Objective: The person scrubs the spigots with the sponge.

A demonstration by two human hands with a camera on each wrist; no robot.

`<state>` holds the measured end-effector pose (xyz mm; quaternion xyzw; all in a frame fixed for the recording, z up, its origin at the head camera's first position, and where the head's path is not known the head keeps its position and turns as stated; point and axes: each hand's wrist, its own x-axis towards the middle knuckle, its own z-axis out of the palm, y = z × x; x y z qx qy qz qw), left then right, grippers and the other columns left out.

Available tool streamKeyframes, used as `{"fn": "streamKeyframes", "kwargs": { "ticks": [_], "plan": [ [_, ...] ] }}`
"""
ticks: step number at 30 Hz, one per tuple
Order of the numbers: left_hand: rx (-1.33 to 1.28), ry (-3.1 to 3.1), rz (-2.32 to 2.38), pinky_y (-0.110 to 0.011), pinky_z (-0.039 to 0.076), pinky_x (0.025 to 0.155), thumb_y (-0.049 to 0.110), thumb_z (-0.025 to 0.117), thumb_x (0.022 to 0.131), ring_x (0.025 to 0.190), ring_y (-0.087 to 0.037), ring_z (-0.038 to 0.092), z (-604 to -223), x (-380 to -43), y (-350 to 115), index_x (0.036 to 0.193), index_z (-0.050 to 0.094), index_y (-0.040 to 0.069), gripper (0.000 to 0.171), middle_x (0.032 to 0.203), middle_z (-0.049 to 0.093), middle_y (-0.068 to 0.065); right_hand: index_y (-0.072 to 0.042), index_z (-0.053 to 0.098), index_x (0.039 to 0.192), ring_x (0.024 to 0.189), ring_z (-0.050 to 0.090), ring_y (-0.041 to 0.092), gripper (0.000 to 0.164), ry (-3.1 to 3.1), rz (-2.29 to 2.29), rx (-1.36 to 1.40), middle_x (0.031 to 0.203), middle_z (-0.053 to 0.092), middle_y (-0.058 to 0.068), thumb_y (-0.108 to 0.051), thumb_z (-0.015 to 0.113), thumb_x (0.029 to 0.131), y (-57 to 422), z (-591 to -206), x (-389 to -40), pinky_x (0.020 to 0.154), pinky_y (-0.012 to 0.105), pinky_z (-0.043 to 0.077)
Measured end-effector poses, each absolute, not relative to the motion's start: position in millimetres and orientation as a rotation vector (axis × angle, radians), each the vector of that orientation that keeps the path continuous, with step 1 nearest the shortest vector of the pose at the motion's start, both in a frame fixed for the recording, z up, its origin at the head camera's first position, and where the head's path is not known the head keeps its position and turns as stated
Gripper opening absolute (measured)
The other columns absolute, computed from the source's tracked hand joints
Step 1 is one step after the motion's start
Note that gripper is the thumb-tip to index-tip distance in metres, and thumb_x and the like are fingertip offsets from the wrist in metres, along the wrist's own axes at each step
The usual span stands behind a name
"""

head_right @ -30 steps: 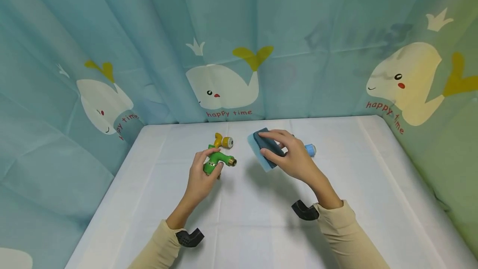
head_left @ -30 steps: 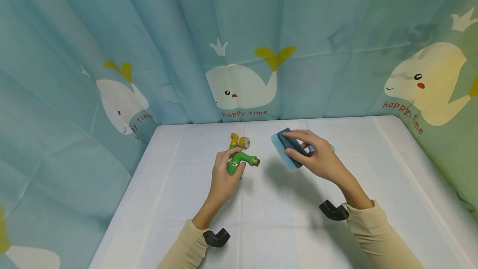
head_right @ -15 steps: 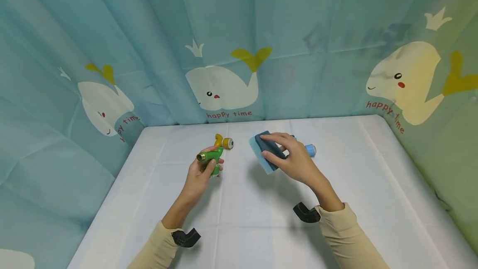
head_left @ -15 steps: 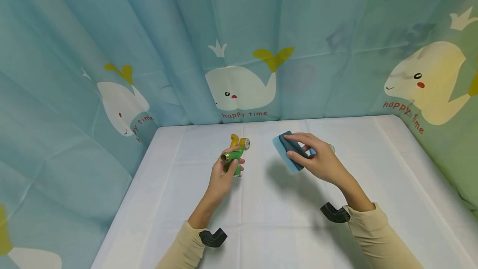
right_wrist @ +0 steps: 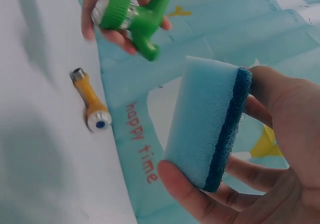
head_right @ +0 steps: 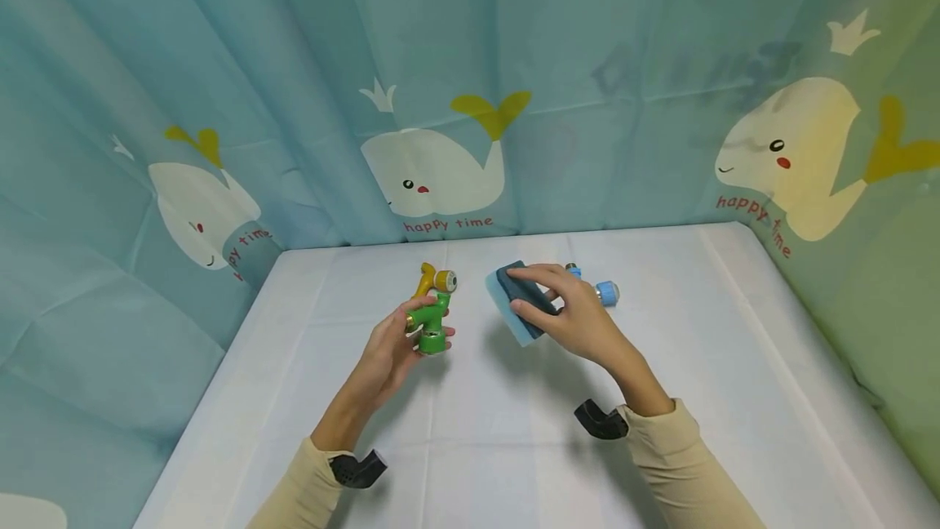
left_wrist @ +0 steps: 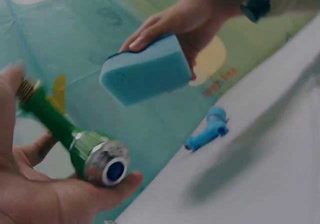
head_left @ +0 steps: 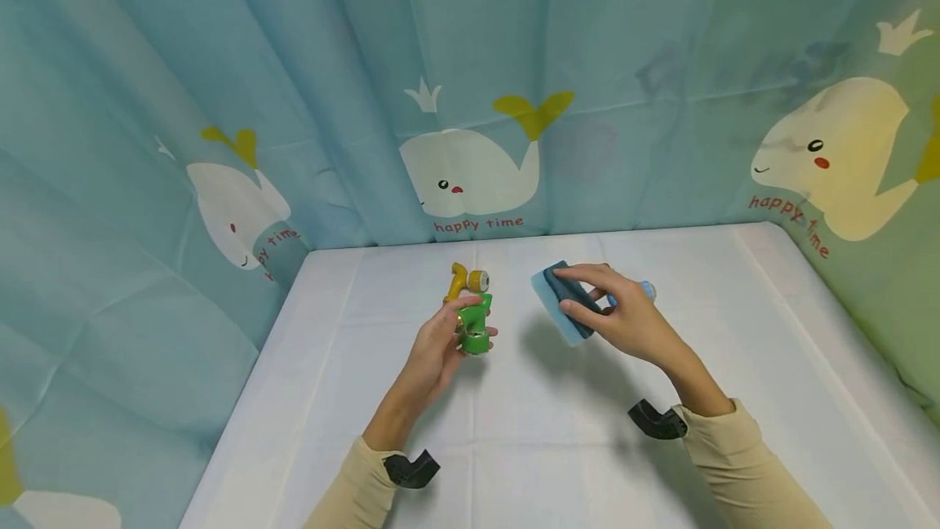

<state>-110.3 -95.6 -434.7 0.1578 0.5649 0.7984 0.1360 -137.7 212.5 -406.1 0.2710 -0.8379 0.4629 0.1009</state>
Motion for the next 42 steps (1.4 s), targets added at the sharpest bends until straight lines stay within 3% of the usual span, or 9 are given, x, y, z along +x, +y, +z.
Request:
{"fn": "streamKeyframes", "kwargs": {
  "ticks": [3, 6, 11, 14, 20, 24, 29, 34, 42],
  "plan": [
    [0.464, 1.491, 2.368, -0.033, 0.053, 0.101, 0.029, 0.074, 0.097, 0.131, -0.035, 0.057, -434.7, -109.6, -96.0, 0.161, 0.023, 0.002, 0.087, 0.157, 0.03, -0.027, -0.019, 0.068, 0.135, 0.095, 0.065, 0.02, 0.044, -2.446, 1.363, 0.846, 0.136, 0.064, 0.007, -0.014, 0.078, 0.093, 204.0, -407.7, -136.0, 0.072, 0.032, 0.058],
    [0.498, 1.414, 2.385, -0.031, 0.053, 0.1, 0.012, 0.085, 0.086, 0.14, -0.035, 0.048, -434.6, -109.3, -94.1, 0.166, 0.011, 0.009, 0.109, 0.16, 0.026, -0.025, -0.019, 0.068, 0.135, 0.1, 0.066, 0.021, 0.046, -2.417, 1.387, 0.917, 0.138, 0.062, 0.007, -0.013, 0.079, 0.092, 188.0, -407.8, -129.4, 0.074, 0.033, 0.059],
    [0.578, 1.458, 2.321, -0.027, 0.052, 0.101, 0.014, 0.091, 0.079, 0.15, -0.036, 0.027, -432.1, -107.7, -90.4, 0.165, -0.001, 0.007, 0.126, 0.167, 0.007, -0.019, -0.02, 0.067, 0.137, 0.106, 0.066, 0.024, 0.046, -2.361, 1.479, 1.026, 0.145, 0.056, 0.009, -0.016, 0.079, 0.092, 153.9, -405.4, -112.2, 0.067, 0.031, 0.06],
    [0.591, 1.552, 2.286, -0.028, 0.051, 0.102, 0.018, 0.092, 0.078, 0.15, -0.033, 0.028, -427.1, -106.5, -89.7, 0.164, -0.002, 0.004, 0.128, 0.165, 0.011, -0.02, -0.021, 0.068, 0.137, 0.109, 0.066, 0.023, 0.047, -2.312, 1.466, 1.032, 0.146, 0.054, 0.008, -0.016, 0.08, 0.091, 143.1, -406.2, -107.2, 0.066, 0.03, 0.06],
    [0.638, 1.822, 2.211, -0.03, 0.051, 0.103, 0.022, 0.096, 0.073, 0.132, -0.022, 0.051, -417.1, -107.0, -91.2, 0.164, 0.012, 0.002, 0.125, 0.135, 0.042, -0.018, -0.02, 0.07, 0.134, 0.115, 0.064, 0.022, 0.051, -2.214, 1.438, 1.048, 0.148, 0.053, 0.006, -0.011, 0.084, 0.086, 142.8, -404.2, -101.4, 0.078, 0.034, 0.061],
    [0.685, 1.912, 2.174, -0.026, 0.047, 0.107, 0.027, 0.096, 0.073, 0.125, -0.017, 0.055, -415.3, -107.0, -93.5, 0.163, 0.017, 0.0, 0.123, 0.133, 0.051, -0.015, -0.018, 0.07, 0.134, 0.114, 0.062, 0.022, 0.05, -2.16, 1.437, 1.129, 0.149, 0.052, 0.008, -0.012, 0.084, 0.086, 142.7, -405.2, -101.2, 0.08, 0.034, 0.06],
    [0.764, 1.891, 2.149, -0.029, 0.044, 0.111, 0.033, 0.096, 0.072, 0.128, -0.02, 0.055, -418.8, -107.5, -94.0, 0.162, 0.015, -0.002, 0.126, 0.136, 0.052, -0.019, -0.019, 0.07, 0.133, 0.108, 0.062, 0.021, 0.047, -2.173, 1.303, 1.141, 0.15, 0.051, 0.011, -0.015, 0.083, 0.088, 143.5, -410.1, -105.3, 0.075, 0.03, 0.058],
    [0.698, 1.95, 2.152, -0.029, 0.046, 0.109, 0.03, 0.097, 0.071, 0.125, -0.018, 0.055, -423.6, -110.9, -93.8, 0.163, 0.018, 0.004, 0.123, 0.133, 0.054, -0.015, -0.019, 0.072, 0.13, 0.099, 0.062, 0.021, 0.044, -2.152, 1.201, 1.075, 0.148, 0.053, 0.012, -0.018, 0.084, 0.087, 148.4, -408.1, -111.5, 0.066, 0.028, 0.054],
    [0.779, 1.931, 2.109, -0.03, 0.045, 0.11, 0.025, 0.095, 0.074, 0.134, -0.026, 0.051, -427.5, -111.1, -97.6, 0.162, 0.018, 0.0, 0.12, 0.136, 0.052, -0.016, -0.022, 0.071, 0.132, 0.126, 0.057, 0.027, 0.045, -2.246, 1.201, 1.161, 0.151, 0.05, 0.011, -0.019, 0.083, 0.089, 149.3, -410.7, -110.2, 0.085, 0.04, 0.058]
  ]
}}
